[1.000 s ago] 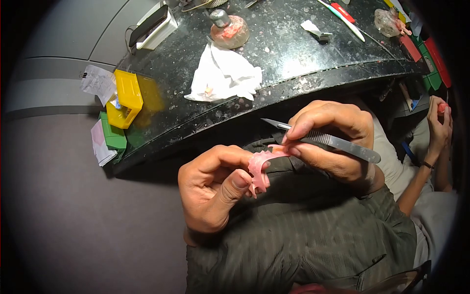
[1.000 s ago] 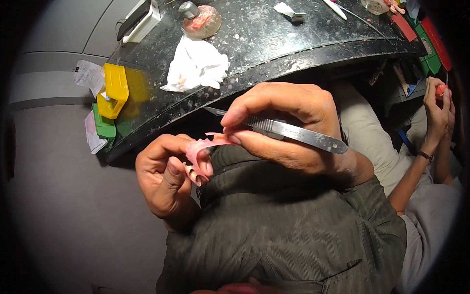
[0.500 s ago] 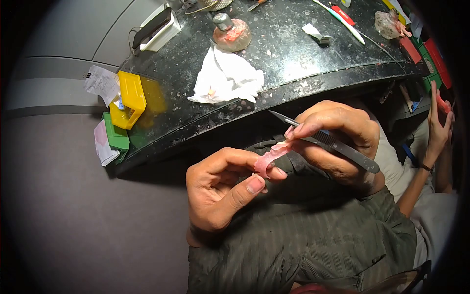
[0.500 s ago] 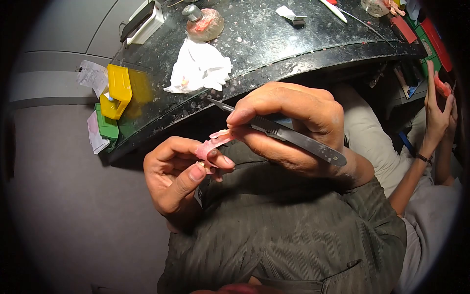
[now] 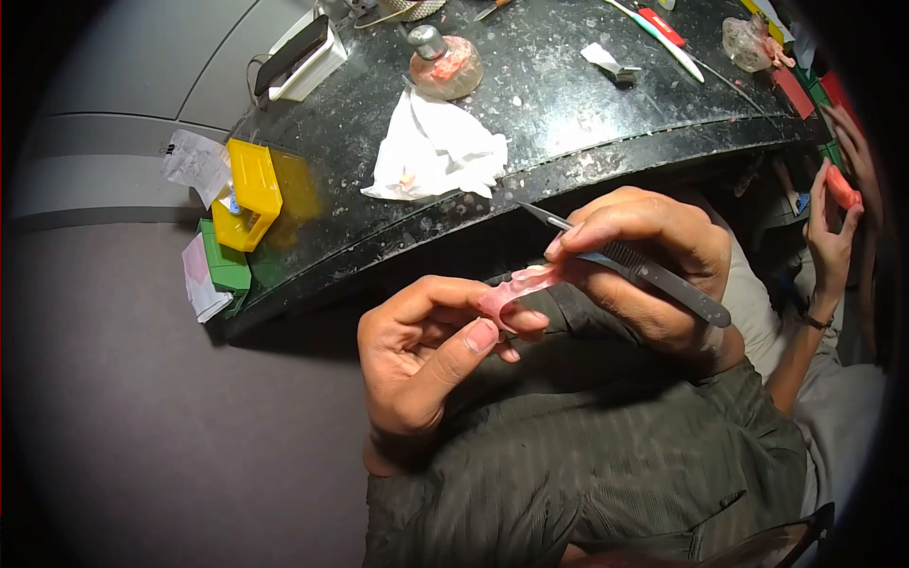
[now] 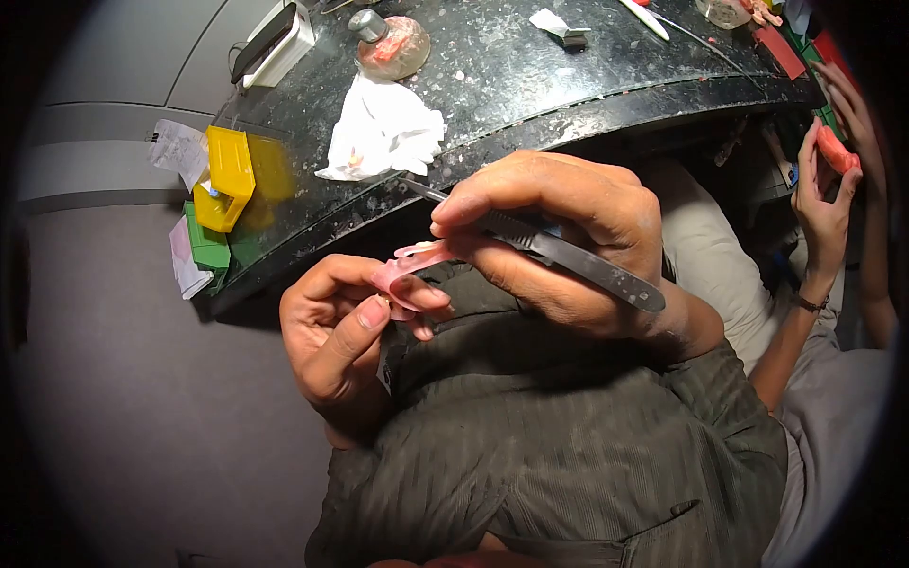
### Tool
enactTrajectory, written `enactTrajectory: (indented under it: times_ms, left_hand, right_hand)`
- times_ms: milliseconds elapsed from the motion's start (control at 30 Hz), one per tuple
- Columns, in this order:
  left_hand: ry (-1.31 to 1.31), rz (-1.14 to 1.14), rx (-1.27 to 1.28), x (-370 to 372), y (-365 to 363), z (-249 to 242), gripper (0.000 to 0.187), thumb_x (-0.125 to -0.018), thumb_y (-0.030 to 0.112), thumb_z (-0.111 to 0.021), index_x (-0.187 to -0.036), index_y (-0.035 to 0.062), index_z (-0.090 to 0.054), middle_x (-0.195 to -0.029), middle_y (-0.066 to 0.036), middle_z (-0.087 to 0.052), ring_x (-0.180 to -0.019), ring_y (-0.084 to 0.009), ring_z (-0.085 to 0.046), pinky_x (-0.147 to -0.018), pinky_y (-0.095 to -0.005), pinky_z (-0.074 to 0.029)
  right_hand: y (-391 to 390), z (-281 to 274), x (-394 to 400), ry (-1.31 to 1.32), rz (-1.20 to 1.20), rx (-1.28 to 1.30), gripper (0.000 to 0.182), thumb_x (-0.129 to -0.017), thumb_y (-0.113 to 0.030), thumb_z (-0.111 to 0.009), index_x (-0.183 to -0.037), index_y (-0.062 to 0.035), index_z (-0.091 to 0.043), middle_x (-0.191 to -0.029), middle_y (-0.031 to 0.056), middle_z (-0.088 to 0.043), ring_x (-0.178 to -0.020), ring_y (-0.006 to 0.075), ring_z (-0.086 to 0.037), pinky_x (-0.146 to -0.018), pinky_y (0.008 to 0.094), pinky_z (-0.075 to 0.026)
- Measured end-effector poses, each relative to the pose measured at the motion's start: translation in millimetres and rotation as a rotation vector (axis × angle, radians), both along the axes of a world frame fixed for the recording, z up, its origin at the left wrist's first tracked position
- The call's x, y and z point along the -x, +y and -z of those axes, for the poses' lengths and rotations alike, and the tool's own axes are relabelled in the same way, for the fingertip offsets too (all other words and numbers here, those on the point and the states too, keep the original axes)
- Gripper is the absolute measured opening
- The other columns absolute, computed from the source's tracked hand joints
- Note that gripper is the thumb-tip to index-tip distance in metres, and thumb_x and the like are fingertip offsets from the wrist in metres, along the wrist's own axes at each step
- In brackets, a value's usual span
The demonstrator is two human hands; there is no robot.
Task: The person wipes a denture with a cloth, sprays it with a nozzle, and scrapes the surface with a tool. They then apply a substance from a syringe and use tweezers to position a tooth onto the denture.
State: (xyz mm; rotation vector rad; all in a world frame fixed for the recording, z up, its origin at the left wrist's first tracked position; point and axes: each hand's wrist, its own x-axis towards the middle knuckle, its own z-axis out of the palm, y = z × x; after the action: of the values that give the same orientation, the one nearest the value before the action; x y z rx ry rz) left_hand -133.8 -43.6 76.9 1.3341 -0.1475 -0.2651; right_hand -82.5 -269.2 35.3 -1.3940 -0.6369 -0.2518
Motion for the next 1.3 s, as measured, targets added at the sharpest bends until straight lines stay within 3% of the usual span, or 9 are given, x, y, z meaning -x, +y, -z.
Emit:
enactTrajectory:
  times_ms: [300,467,600,900,1167,1300]
  left_hand:
    - [0.006,-0.028,-0.015,1,-2,0,0.017,-0.093,-0.001,-0.061,-0.108,-0.0089,-0.065,-0.103,-0.023,-0.073,-0.1,-0.0244,-0.072,-0.084,-0.033,-0.058]
    - [-0.591,-0.097,-0.389,-12,-6,19,0.023,-0.082,-0.014,-0.067,-0.102,-0.0035,-0.071,-0.109,-0.02,-0.072,-0.112,-0.0329,-0.068,-0.098,-0.0399,-0.052]
    - [-0.734,-0.106,-0.489,-17,-6,22,0.023,-0.081,-0.015,-0.067,-0.101,-0.0029,-0.072,-0.112,-0.022,-0.072,-0.117,-0.037,-0.066,-0.101,-0.0425,-0.051]
    - [-0.755,-0.121,-0.43,-17,-3,22,0.032,-0.075,-0.02,-0.058,-0.099,-0.0039,-0.072,-0.116,-0.026,-0.071,-0.124,-0.0418,-0.062,-0.104,-0.0445,-0.049]
    - [-0.73,-0.125,-0.376,-16,-5,26,0.03,-0.076,-0.021,-0.057,-0.098,-0.0049,-0.071,-0.115,-0.026,-0.07,-0.121,-0.0418,-0.063,-0.103,-0.0454,-0.05]
    - [-0.73,-0.136,-0.395,-16,-4,26,0.027,-0.078,-0.019,-0.06,-0.098,-0.0045,-0.071,-0.114,-0.025,-0.071,-0.118,-0.0406,-0.065,-0.101,-0.0438,-0.052]
  right_hand:
    - [1,2,2,0.048,-0.009,-0.008,0.027,-0.079,0.011,-0.074,-0.104,0.002,-0.071,-0.097,0.0131,-0.074,-0.09,0.0193,-0.074,-0.082,0.0286,-0.058]
    - [3,3,1,0.055,-0.021,-0.083,0.031,-0.08,0.014,-0.073,-0.109,0.0035,-0.069,-0.103,0.014,-0.073,-0.094,0.0202,-0.073,-0.086,0.03,-0.058]
    - [3,1,3,0.037,-0.067,-0.122,0.033,-0.079,0.016,-0.074,-0.109,0.0049,-0.068,-0.103,0.0156,-0.072,-0.095,0.0215,-0.074,-0.087,0.0313,-0.059]
    - [3,-3,5,0.032,-0.131,-0.146,0.032,-0.078,0.015,-0.075,-0.108,0.0048,-0.069,-0.102,0.017,-0.072,-0.094,0.023,-0.074,-0.084,0.0317,-0.06]
    - [2,-2,4,0.009,-0.16,-0.162,0.031,-0.079,0.014,-0.075,-0.107,0.0045,-0.069,-0.1,0.0165,-0.072,-0.094,0.0225,-0.074,-0.083,0.0316,-0.06]
    - [0,-4,4,0.016,-0.131,-0.103,0.032,-0.074,0.013,-0.08,-0.102,0.0022,-0.068,-0.098,0.0178,-0.071,-0.094,0.0251,-0.073,-0.084,0.0359,-0.062]
